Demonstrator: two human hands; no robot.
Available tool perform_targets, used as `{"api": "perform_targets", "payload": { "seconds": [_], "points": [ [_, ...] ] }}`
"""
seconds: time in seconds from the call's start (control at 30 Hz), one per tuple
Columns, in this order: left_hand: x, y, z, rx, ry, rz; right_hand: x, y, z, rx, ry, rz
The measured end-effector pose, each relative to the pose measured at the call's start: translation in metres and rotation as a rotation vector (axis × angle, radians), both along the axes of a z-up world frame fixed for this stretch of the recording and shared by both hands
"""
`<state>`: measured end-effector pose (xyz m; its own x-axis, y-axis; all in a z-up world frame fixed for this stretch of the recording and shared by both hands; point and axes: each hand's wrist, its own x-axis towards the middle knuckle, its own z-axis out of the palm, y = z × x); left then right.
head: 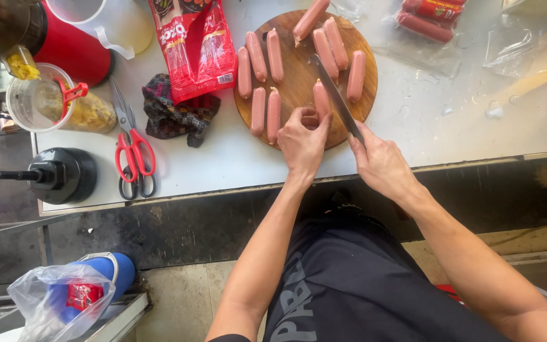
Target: The recorder prepares sausages by cutting them on a board and then frying them in a pan on a portable stove.
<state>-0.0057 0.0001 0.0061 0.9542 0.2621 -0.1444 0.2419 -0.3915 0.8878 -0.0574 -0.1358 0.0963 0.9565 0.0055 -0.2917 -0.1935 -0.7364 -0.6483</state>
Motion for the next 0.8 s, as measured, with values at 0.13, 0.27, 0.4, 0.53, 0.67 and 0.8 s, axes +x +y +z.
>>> {"api": "perform_targets", "payload": {
  "seconds": [0.13,0.27,0.4,0.53,0.67,0.8],
  "points": [
    [-0.009,0.005,0.006,-0.009,-0.186,0.045,0.003,0.001,-0.001,-0.034,0.002,0.037],
    [-0.014,0.005,0.000,0.017,-0.299,-0.023,0.005,0.008,0.000,-0.092,-0.001,0.082],
    [-0.017,0.002,-0.004,-0.031,-0.284,-0.041,0.010,0.009,-0.008,-0.131,0.010,0.118],
    [-0.028,0.000,-0.001,0.024,-0.299,-0.049,0.025,0.016,-0.010,-0.128,-0.010,0.146],
    [-0.028,-0.002,0.000,-0.002,-0.295,-0.025,0.017,0.015,0.003,-0.118,0.006,0.138],
    [-0.032,-0.003,-0.004,0.014,-0.356,-0.025,0.012,0.018,-0.002,-0.108,0.025,0.141]
  ]
}}
